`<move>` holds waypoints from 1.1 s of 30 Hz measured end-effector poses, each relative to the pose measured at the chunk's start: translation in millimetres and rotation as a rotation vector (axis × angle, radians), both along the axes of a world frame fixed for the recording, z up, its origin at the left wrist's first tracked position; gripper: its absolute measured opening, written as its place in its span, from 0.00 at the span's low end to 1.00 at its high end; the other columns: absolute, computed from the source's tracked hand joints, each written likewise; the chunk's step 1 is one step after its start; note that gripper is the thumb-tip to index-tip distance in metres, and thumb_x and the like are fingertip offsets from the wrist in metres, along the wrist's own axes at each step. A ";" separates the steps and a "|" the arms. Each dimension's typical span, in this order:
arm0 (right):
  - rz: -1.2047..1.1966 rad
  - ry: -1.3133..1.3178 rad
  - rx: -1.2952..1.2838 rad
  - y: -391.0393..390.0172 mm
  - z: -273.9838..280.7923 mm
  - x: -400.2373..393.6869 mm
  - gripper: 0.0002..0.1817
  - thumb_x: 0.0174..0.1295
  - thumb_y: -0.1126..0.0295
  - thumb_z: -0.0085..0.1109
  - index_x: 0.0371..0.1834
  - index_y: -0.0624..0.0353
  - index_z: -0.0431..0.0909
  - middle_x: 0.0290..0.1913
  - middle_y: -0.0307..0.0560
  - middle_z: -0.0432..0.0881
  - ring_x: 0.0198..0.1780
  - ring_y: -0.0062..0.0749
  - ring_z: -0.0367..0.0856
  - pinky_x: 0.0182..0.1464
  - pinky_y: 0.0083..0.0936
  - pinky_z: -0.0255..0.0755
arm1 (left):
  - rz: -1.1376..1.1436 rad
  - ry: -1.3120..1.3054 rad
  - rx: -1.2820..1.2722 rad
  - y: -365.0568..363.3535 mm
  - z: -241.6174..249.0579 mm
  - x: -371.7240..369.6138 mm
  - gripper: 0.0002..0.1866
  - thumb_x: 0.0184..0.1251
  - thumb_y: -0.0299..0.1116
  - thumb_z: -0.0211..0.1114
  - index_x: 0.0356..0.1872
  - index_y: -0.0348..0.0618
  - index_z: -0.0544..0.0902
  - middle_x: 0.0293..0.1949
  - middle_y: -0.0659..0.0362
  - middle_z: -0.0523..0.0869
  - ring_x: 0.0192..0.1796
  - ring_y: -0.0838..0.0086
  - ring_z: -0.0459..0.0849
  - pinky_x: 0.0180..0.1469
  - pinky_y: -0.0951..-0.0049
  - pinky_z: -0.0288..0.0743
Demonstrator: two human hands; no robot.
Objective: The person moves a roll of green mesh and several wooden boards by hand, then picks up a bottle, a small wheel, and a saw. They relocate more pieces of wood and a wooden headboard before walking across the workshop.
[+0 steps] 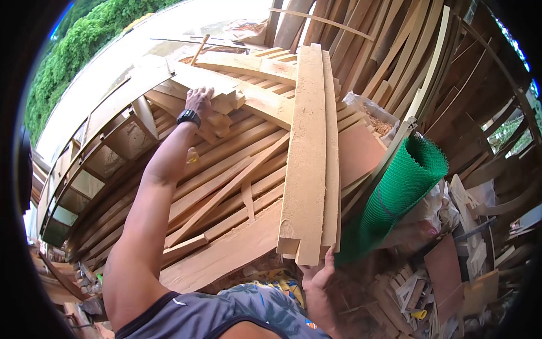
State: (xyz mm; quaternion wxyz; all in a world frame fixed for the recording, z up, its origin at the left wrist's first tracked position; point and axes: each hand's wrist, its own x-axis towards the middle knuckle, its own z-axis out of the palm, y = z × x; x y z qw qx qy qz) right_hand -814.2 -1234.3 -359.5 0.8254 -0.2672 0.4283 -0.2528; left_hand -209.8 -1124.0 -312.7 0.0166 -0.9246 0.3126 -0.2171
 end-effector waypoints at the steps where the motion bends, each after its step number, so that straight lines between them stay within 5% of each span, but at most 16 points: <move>1: 0.029 0.003 0.001 -0.4 4.6 3.6 0.51 0.57 0.31 0.63 0.79 0.44 0.59 0.74 0.50 0.66 0.72 0.55 0.68 0.62 0.68 0.70 | -0.033 -0.056 -0.026 3.2 -6.3 3.6 0.23 0.74 0.47 0.58 0.65 0.53 0.81 0.57 0.50 0.84 0.64 0.57 0.80 0.69 0.51 0.65; 4: -0.018 -0.019 0.053 -1.5 19.1 9.8 0.42 0.63 0.37 0.62 0.75 0.48 0.65 0.66 0.46 0.75 0.64 0.45 0.77 0.56 0.53 0.79 | -0.061 -0.069 -0.045 5.1 -8.0 1.7 0.23 0.75 0.48 0.56 0.66 0.52 0.80 0.57 0.48 0.84 0.63 0.56 0.80 0.68 0.51 0.65; 17: -0.004 -0.059 0.006 -30.9 21.3 28.4 0.42 0.63 0.38 0.61 0.75 0.48 0.64 0.67 0.48 0.73 0.62 0.46 0.79 0.49 0.50 0.85 | -0.066 -0.042 -0.070 7.1 -7.8 1.5 0.22 0.74 0.45 0.57 0.65 0.53 0.81 0.59 0.49 0.82 0.64 0.57 0.79 0.65 0.54 0.68; 19: 0.034 -0.025 -0.068 -41.3 17.5 29.9 0.53 0.57 0.27 0.59 0.80 0.47 0.57 0.75 0.53 0.65 0.72 0.58 0.68 0.61 0.72 0.68 | -0.060 -0.052 -0.070 6.8 -8.4 0.7 0.22 0.74 0.44 0.57 0.65 0.53 0.81 0.60 0.49 0.82 0.65 0.57 0.78 0.66 0.54 0.68; 25: 0.023 0.142 -0.128 -93.0 17.2 39.8 0.63 0.50 0.19 0.56 0.82 0.49 0.54 0.80 0.56 0.56 0.76 0.68 0.55 0.70 0.73 0.51 | -0.059 -0.037 -0.079 5.7 -3.9 -3.2 0.21 0.73 0.42 0.58 0.65 0.53 0.81 0.60 0.48 0.82 0.65 0.57 0.79 0.66 0.55 0.69; 33: 0.126 0.115 -0.152 -138.6 19.2 90.3 0.63 0.50 0.20 0.57 0.83 0.48 0.51 0.80 0.54 0.53 0.76 0.70 0.54 0.70 0.74 0.51 | -0.056 -0.042 -0.107 5.4 -8.7 -1.8 0.22 0.72 0.41 0.59 0.65 0.51 0.81 0.64 0.45 0.81 0.67 0.54 0.78 0.67 0.53 0.70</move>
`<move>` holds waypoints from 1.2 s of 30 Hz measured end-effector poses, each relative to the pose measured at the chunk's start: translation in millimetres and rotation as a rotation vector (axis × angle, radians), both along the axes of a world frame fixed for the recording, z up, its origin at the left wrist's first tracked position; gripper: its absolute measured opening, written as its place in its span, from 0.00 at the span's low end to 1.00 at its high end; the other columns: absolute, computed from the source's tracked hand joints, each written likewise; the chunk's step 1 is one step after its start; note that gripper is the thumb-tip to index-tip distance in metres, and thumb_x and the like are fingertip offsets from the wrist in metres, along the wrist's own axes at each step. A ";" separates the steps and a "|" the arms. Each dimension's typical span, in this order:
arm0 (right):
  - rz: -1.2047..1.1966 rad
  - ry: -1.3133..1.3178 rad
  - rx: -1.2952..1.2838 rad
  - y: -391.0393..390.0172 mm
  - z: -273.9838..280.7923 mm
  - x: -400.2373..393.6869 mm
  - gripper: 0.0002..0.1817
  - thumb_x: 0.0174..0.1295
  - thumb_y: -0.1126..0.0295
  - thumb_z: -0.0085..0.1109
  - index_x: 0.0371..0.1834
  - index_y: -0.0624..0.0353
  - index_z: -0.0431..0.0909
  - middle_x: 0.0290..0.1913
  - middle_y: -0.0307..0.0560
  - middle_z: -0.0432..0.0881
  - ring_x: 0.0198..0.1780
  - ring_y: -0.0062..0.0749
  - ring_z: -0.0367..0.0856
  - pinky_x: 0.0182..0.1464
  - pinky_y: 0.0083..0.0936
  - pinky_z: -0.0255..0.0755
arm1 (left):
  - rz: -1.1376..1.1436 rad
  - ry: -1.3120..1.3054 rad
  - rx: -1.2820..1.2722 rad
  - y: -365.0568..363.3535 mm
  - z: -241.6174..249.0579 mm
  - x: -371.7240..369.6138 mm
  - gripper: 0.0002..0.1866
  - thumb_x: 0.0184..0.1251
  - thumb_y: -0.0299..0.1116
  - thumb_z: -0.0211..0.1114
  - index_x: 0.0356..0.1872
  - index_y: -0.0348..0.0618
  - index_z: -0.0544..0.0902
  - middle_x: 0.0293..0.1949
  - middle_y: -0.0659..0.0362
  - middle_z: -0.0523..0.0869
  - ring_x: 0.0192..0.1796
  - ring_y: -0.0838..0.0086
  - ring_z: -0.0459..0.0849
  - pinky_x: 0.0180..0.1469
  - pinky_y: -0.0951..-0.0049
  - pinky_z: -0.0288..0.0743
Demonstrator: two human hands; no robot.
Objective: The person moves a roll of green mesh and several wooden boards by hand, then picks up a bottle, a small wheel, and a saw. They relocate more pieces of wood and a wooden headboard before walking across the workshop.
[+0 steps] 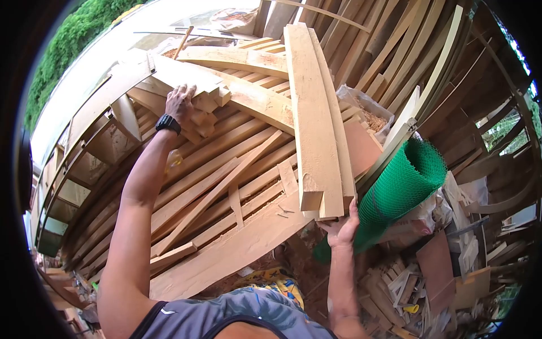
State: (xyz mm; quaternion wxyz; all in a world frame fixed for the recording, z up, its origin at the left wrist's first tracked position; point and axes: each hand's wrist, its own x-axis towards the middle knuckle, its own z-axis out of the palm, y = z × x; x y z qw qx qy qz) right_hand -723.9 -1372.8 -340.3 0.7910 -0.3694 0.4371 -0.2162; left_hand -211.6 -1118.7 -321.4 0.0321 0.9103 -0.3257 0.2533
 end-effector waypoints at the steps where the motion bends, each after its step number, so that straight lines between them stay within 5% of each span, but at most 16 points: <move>1: -0.001 -0.002 -0.004 -5.1 -2.3 7.3 0.61 0.51 0.21 0.57 0.83 0.46 0.52 0.80 0.52 0.54 0.75 0.67 0.56 0.69 0.73 0.54 | 0.004 0.002 0.001 0.1 -1.3 -0.5 0.22 0.72 0.41 0.59 0.65 0.51 0.81 0.64 0.45 0.81 0.67 0.54 0.78 0.67 0.53 0.70; 5: 0.063 -0.064 -0.012 -25.6 1.3 40.4 0.55 0.54 0.22 0.55 0.80 0.43 0.56 0.78 0.48 0.59 0.74 0.57 0.60 0.66 0.68 0.59 | 0.021 -0.002 -0.022 -0.5 -3.0 -1.6 0.23 0.71 0.41 0.60 0.65 0.51 0.81 0.66 0.44 0.80 0.69 0.52 0.77 0.69 0.52 0.69; 15: -0.057 -0.205 -0.077 -159.0 -18.7 150.3 0.45 0.62 0.26 0.46 0.76 0.42 0.67 0.74 0.47 0.69 0.74 0.56 0.64 0.67 0.69 0.56 | 0.044 0.043 -0.002 -3.4 4.9 -7.0 0.25 0.68 0.42 0.66 0.66 0.52 0.80 0.67 0.47 0.79 0.71 0.53 0.75 0.69 0.53 0.69; 17: -0.296 -0.218 -0.169 -179.4 -29.2 166.7 0.44 0.67 0.32 0.46 0.77 0.51 0.64 0.71 0.48 0.74 0.69 0.52 0.74 0.67 0.58 0.68 | 0.042 0.044 -0.005 -3.0 2.0 -6.1 0.25 0.68 0.42 0.66 0.66 0.52 0.80 0.67 0.47 0.79 0.71 0.53 0.75 0.69 0.53 0.69; 20: -0.258 -0.446 -0.111 -209.8 -41.4 168.3 0.43 0.68 0.33 0.43 0.77 0.53 0.65 0.72 0.50 0.74 0.69 0.52 0.74 0.67 0.56 0.69 | 0.045 0.040 -0.018 -3.2 1.8 -4.7 0.25 0.69 0.43 0.66 0.66 0.52 0.80 0.68 0.46 0.79 0.71 0.52 0.75 0.70 0.53 0.69; 24: -0.436 -0.425 -0.178 -242.6 -53.2 172.3 0.43 0.70 0.33 0.36 0.77 0.55 0.64 0.75 0.52 0.69 0.73 0.52 0.70 0.73 0.52 0.63 | 0.024 0.029 -0.061 -0.4 -5.0 -1.3 0.24 0.71 0.46 0.64 0.66 0.52 0.80 0.67 0.45 0.79 0.70 0.50 0.75 0.70 0.53 0.68; 31: -0.668 -0.423 -0.322 -301.9 -60.5 176.1 0.44 0.69 0.36 0.44 0.77 0.62 0.61 0.73 0.55 0.71 0.70 0.53 0.73 0.72 0.49 0.66 | 0.001 -0.031 -0.085 0.4 -13.7 4.0 0.25 0.69 0.44 0.67 0.66 0.51 0.81 0.66 0.46 0.79 0.69 0.49 0.75 0.68 0.51 0.69; 36: -0.574 -0.501 -0.420 -337.4 -63.5 178.0 0.42 0.71 0.39 0.44 0.71 0.70 0.67 0.66 0.61 0.77 0.64 0.55 0.79 0.68 0.46 0.71 | 0.031 0.001 -0.123 -4.6 -5.8 -6.6 0.25 0.66 0.39 0.69 0.64 0.49 0.82 0.66 0.46 0.79 0.69 0.48 0.74 0.69 0.51 0.69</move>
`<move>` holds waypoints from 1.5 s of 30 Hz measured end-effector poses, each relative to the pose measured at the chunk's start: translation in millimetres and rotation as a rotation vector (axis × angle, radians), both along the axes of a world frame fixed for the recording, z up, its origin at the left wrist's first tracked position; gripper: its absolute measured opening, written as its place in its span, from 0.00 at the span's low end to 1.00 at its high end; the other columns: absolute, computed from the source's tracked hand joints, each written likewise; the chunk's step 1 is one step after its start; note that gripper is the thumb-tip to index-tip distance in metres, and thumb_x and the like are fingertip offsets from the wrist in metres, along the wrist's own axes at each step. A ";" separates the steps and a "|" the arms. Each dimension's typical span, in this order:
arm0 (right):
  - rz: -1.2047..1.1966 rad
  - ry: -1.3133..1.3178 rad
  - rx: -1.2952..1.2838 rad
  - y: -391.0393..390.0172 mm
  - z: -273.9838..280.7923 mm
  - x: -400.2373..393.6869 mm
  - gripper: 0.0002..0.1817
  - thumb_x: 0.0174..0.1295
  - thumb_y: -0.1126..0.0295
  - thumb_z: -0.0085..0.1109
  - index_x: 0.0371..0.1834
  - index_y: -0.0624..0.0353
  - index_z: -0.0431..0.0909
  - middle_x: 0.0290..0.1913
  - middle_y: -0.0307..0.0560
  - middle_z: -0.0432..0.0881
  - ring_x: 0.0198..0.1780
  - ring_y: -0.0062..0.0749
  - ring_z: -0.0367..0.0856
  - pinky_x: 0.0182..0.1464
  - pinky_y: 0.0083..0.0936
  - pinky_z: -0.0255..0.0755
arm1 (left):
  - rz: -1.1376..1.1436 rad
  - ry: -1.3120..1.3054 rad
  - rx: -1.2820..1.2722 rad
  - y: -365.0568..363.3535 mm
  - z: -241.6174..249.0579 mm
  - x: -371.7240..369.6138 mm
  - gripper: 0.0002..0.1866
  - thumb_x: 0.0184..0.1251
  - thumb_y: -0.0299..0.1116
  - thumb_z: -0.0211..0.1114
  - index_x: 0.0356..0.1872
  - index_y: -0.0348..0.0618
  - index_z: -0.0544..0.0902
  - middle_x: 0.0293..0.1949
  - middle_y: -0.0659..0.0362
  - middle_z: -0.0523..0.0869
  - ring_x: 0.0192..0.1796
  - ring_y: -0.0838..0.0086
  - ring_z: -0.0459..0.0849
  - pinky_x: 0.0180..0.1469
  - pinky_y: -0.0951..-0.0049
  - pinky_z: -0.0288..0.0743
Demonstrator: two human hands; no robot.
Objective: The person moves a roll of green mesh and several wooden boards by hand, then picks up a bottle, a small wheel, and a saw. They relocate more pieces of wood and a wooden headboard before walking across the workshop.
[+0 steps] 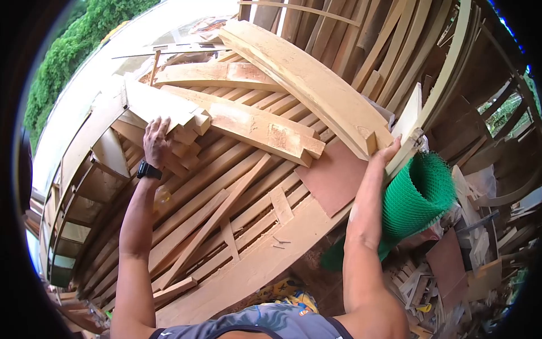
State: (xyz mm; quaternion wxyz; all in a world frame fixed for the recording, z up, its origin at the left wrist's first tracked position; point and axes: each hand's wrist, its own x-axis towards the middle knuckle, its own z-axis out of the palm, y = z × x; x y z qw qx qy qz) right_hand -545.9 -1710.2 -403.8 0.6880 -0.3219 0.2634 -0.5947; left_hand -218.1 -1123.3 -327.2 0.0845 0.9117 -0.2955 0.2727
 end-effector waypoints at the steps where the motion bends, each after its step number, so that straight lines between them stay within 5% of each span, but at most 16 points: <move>1: -0.007 0.002 -0.029 -7.3 -0.1 0.0 0.41 0.72 0.40 0.45 0.70 0.70 0.67 0.65 0.60 0.78 0.64 0.54 0.79 0.68 0.45 0.71 | -0.032 -0.001 -0.026 0.6 -1.6 0.9 0.26 0.64 0.37 0.70 0.64 0.48 0.82 0.66 0.45 0.79 0.69 0.47 0.74 0.70 0.52 0.69; 6: -0.164 0.059 -0.114 -72.8 -17.6 8.0 0.43 0.74 0.36 0.46 0.71 0.70 0.68 0.61 0.59 0.81 0.62 0.49 0.80 0.67 0.42 0.72 | -0.086 0.007 -0.091 -1.0 0.4 -3.1 0.27 0.60 0.29 0.72 0.63 0.45 0.82 0.66 0.42 0.78 0.69 0.44 0.72 0.72 0.52 0.68; 11: -0.191 0.528 0.081 -80.7 16.4 15.8 0.55 0.66 0.24 0.43 0.65 0.74 0.75 0.62 0.61 0.80 0.60 0.48 0.79 0.68 0.32 0.68 | -0.078 0.003 -0.100 -2.3 -1.0 -5.9 0.27 0.59 0.27 0.70 0.63 0.45 0.82 0.67 0.42 0.77 0.70 0.43 0.72 0.71 0.50 0.68; 17: 0.205 0.184 0.028 -186.1 -8.0 31.8 0.49 0.68 0.29 0.46 0.64 0.72 0.74 0.61 0.58 0.81 0.62 0.49 0.80 0.67 0.38 0.71 | -0.058 -0.008 -0.127 -5.3 -3.5 -5.3 0.28 0.56 0.25 0.71 0.63 0.46 0.83 0.68 0.42 0.77 0.70 0.43 0.71 0.72 0.49 0.68; 25: 0.241 0.179 -0.102 -251.6 -5.6 68.7 0.39 0.74 0.39 0.49 0.69 0.67 0.70 0.61 0.59 0.81 0.62 0.51 0.80 0.66 0.43 0.73 | -0.041 0.028 -0.164 -16.4 -2.6 -7.6 0.28 0.55 0.23 0.72 0.61 0.45 0.84 0.68 0.45 0.78 0.73 0.45 0.70 0.72 0.51 0.68; 30: 0.140 0.206 -0.118 -226.0 5.6 118.3 0.37 0.74 0.43 0.52 0.72 0.64 0.68 0.61 0.58 0.81 0.61 0.49 0.81 0.64 0.42 0.75 | -0.043 -0.024 -0.126 -19.4 -1.8 -6.6 0.22 0.62 0.30 0.72 0.58 0.42 0.85 0.65 0.46 0.81 0.71 0.47 0.74 0.72 0.51 0.67; 35: 0.355 0.123 -0.217 -196.1 7.7 174.5 0.35 0.74 0.47 0.52 0.74 0.61 0.67 0.63 0.56 0.80 0.62 0.47 0.81 0.64 0.38 0.75 | -0.042 -0.028 -0.118 -25.3 -4.5 -6.4 0.25 0.58 0.24 0.72 0.60 0.44 0.84 0.66 0.44 0.79 0.70 0.43 0.73 0.71 0.49 0.68; 39: 0.299 0.094 -0.271 -199.2 -7.3 231.1 0.32 0.75 0.53 0.53 0.74 0.64 0.68 0.59 0.51 0.82 0.58 0.43 0.83 0.62 0.39 0.77 | -0.027 -0.059 -0.096 -28.0 -6.0 -5.7 0.25 0.58 0.23 0.70 0.60 0.46 0.84 0.65 0.43 0.79 0.69 0.42 0.73 0.71 0.48 0.70; 45: 0.312 0.200 -0.353 -164.4 4.0 259.0 0.35 0.75 0.48 0.51 0.73 0.67 0.70 0.66 0.56 0.78 0.63 0.45 0.81 0.64 0.37 0.75 | -0.019 -0.072 -0.125 -30.3 -7.4 -6.9 0.23 0.61 0.27 0.70 0.60 0.46 0.83 0.65 0.43 0.79 0.69 0.41 0.74 0.69 0.48 0.72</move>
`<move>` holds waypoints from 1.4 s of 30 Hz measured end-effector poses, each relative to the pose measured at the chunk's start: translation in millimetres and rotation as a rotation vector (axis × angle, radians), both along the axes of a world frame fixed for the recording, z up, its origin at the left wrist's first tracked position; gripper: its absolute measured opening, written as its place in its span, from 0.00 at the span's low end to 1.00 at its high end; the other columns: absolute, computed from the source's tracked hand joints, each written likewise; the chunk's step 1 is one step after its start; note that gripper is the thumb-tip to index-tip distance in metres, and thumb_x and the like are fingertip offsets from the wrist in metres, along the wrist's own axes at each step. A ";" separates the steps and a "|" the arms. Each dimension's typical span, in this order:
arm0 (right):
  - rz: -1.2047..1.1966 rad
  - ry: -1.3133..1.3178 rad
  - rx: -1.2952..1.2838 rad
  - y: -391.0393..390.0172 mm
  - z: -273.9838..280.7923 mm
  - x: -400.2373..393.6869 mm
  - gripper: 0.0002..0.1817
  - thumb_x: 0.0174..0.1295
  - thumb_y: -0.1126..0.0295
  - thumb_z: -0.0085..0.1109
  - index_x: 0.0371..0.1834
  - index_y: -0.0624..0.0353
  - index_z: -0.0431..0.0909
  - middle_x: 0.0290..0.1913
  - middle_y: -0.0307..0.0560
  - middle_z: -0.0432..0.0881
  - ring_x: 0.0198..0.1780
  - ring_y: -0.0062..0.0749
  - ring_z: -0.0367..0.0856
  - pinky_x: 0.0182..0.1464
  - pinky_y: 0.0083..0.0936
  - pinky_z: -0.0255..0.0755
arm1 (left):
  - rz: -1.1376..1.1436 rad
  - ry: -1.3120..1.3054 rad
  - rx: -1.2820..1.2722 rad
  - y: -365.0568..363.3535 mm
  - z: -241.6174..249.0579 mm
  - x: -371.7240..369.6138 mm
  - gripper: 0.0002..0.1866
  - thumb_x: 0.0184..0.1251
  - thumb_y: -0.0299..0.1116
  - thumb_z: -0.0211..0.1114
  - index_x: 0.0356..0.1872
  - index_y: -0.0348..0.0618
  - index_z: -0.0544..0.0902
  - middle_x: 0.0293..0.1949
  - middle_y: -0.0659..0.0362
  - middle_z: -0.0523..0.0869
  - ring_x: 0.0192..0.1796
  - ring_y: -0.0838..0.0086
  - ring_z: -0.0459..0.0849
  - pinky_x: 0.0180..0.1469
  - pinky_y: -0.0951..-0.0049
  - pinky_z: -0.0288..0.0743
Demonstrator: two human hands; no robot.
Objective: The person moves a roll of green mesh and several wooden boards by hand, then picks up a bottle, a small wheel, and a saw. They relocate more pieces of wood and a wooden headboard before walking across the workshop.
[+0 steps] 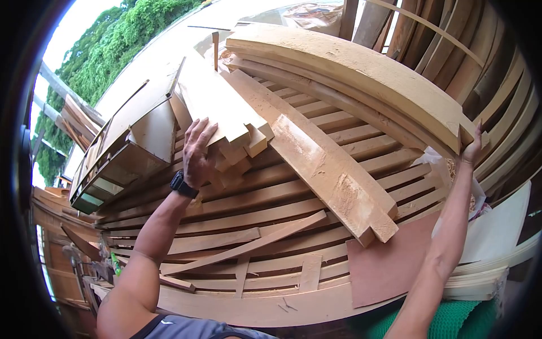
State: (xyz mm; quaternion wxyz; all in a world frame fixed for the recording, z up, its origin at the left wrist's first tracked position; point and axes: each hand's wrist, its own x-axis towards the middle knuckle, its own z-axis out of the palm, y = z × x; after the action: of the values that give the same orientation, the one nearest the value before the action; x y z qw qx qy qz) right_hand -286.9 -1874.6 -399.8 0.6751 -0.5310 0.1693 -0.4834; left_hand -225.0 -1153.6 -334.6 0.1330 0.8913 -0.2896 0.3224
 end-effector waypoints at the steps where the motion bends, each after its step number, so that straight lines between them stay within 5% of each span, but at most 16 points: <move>1: -0.025 0.002 0.011 11.0 8.6 -3.2 0.36 0.75 0.46 0.51 0.71 0.69 0.72 0.67 0.58 0.77 0.62 0.47 0.81 0.65 0.37 0.75 | 0.006 0.006 -0.004 0.5 1.0 -0.7 0.23 0.61 0.27 0.70 0.60 0.46 0.83 0.65 0.43 0.79 0.69 0.41 0.74 0.69 0.48 0.72; 4: -0.162 0.176 0.250 9.3 23.9 1.3 0.37 0.74 0.44 0.52 0.72 0.68 0.71 0.68 0.60 0.77 0.63 0.50 0.80 0.66 0.39 0.73 | 0.016 0.006 -0.005 4.9 1.7 1.2 0.26 0.60 0.28 0.71 0.62 0.49 0.82 0.66 0.42 0.78 0.70 0.42 0.73 0.69 0.48 0.73; 7: -0.726 0.280 -0.534 115.0 86.7 -5.6 0.32 0.75 0.47 0.53 0.65 0.68 0.77 0.65 0.61 0.80 0.63 0.47 0.81 0.64 0.34 0.74 | 0.040 0.041 -0.012 7.0 -0.6 -0.2 0.29 0.57 0.28 0.72 0.64 0.51 0.81 0.66 0.43 0.78 0.70 0.42 0.72 0.68 0.49 0.75; 9: -0.182 -0.073 -0.563 257.8 115.0 31.1 0.19 0.73 0.61 0.57 0.58 0.63 0.81 0.51 0.54 0.87 0.53 0.38 0.85 0.59 0.32 0.76 | 0.025 0.065 -0.016 7.5 0.3 -1.0 0.29 0.57 0.28 0.72 0.64 0.51 0.81 0.66 0.43 0.78 0.71 0.43 0.72 0.68 0.50 0.75; 11: 0.456 0.455 -0.695 370.8 130.1 40.0 0.27 0.74 0.49 0.55 0.60 0.63 0.80 0.51 0.56 0.88 0.55 0.41 0.86 0.58 0.36 0.79 | 0.025 0.085 -0.030 9.5 0.3 -2.2 0.28 0.59 0.29 0.71 0.63 0.51 0.81 0.67 0.43 0.78 0.70 0.43 0.72 0.68 0.50 0.75; 15: 0.687 0.747 -0.805 503.7 82.5 88.1 0.43 0.69 0.33 0.51 0.69 0.64 0.75 0.57 0.62 0.85 0.61 0.55 0.82 0.64 0.41 0.75 | 0.020 0.048 -0.069 10.2 -1.4 2.1 0.25 0.61 0.30 0.67 0.62 0.45 0.81 0.66 0.43 0.79 0.70 0.44 0.73 0.68 0.52 0.75; 17: 0.649 0.779 -0.827 527.9 84.2 111.1 0.42 0.68 0.35 0.52 0.67 0.65 0.75 0.58 0.64 0.84 0.62 0.57 0.82 0.65 0.42 0.74 | 0.013 0.064 -0.104 14.0 -4.9 9.1 0.29 0.56 0.32 0.73 0.61 0.38 0.81 0.64 0.45 0.81 0.70 0.46 0.74 0.68 0.53 0.76; 23: 0.565 1.048 -0.814 552.8 85.0 124.5 0.39 0.65 0.35 0.56 0.55 0.65 0.84 0.56 0.68 0.84 0.60 0.56 0.84 0.61 0.44 0.77 | 0.059 -0.063 0.179 14.9 -7.7 13.7 0.24 0.62 0.27 0.65 0.61 0.34 0.81 0.63 0.41 0.82 0.68 0.46 0.77 0.66 0.53 0.77; 31: 0.435 0.777 -1.017 513.8 56.8 71.6 0.37 0.61 0.36 0.63 0.41 0.68 0.87 0.43 0.68 0.87 0.46 0.56 0.89 0.52 0.41 0.82 | -0.053 -0.199 0.254 -2.0 3.5 -43.2 0.19 0.66 0.30 0.64 0.56 0.34 0.84 0.55 0.40 0.87 0.58 0.47 0.86 0.60 0.52 0.80; 33: 0.791 0.584 -0.498 487.6 66.1 17.5 0.26 0.69 0.51 0.65 0.45 0.70 0.86 0.39 0.52 0.90 0.37 0.32 0.88 0.42 0.26 0.81 | -0.101 -0.231 0.270 -16.6 2.8 -72.6 0.16 0.67 0.30 0.62 0.53 0.34 0.85 0.53 0.38 0.88 0.55 0.49 0.88 0.57 0.54 0.81; 34: 0.919 0.395 -0.051 476.0 52.6 -2.0 0.19 0.71 0.61 0.64 0.49 0.71 0.86 0.47 0.51 0.89 0.46 0.29 0.87 0.49 0.25 0.81 | -0.127 -0.222 0.256 -28.4 3.5 -92.5 0.15 0.68 0.31 0.62 0.51 0.34 0.85 0.52 0.37 0.87 0.54 0.50 0.89 0.56 0.55 0.81; 36: 1.016 0.122 0.605 463.2 30.1 -54.8 0.23 0.77 0.61 0.53 0.67 0.67 0.73 0.58 0.50 0.84 0.54 0.35 0.86 0.56 0.30 0.82 | -0.178 -0.253 0.246 -54.2 3.5 -126.2 0.16 0.69 0.34 0.63 0.50 0.32 0.84 0.49 0.37 0.88 0.50 0.55 0.89 0.51 0.58 0.82; 37: 0.872 0.177 0.730 473.8 50.4 -90.9 0.23 0.79 0.59 0.49 0.67 0.65 0.72 0.59 0.50 0.83 0.55 0.37 0.85 0.56 0.31 0.82 | -0.223 -0.242 0.224 -70.1 5.9 -145.6 0.15 0.68 0.34 0.64 0.48 0.33 0.85 0.46 0.40 0.89 0.47 0.58 0.89 0.48 0.62 0.82; 38: 1.118 -0.048 0.930 456.6 20.0 -105.2 0.23 0.77 0.56 0.51 0.63 0.64 0.75 0.59 0.49 0.83 0.54 0.33 0.84 0.56 0.30 0.81 | -0.297 -0.284 0.125 -92.7 3.5 -162.3 0.12 0.66 0.34 0.65 0.44 0.36 0.86 0.38 0.47 0.90 0.41 0.64 0.89 0.43 0.66 0.81; 40: 0.892 0.105 1.007 463.4 37.9 -123.5 0.21 0.75 0.56 0.56 0.62 0.58 0.76 0.55 0.43 0.85 0.52 0.32 0.85 0.58 0.32 0.81 | -0.445 -0.128 0.047 -140.6 13.7 -203.5 0.06 0.67 0.35 0.66 0.35 0.44 0.84 0.25 0.63 0.83 0.30 0.72 0.83 0.36 0.68 0.78; 42: 0.913 -0.381 0.853 472.3 -2.0 -135.3 0.20 0.76 0.59 0.55 0.64 0.59 0.75 0.56 0.42 0.84 0.51 0.34 0.84 0.60 0.33 0.80 | -0.554 -0.114 -0.140 -173.2 19.2 -224.4 0.04 0.67 0.32 0.66 0.35 0.44 0.83 0.25 0.62 0.82 0.32 0.69 0.83 0.41 0.66 0.78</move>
State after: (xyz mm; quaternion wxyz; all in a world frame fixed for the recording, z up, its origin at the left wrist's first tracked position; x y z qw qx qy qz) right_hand -422.2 -1402.3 -401.7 0.9821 -0.1401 -0.0190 -0.1243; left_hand -449.4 -1326.8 -315.3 0.2607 0.7473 -0.5060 0.3428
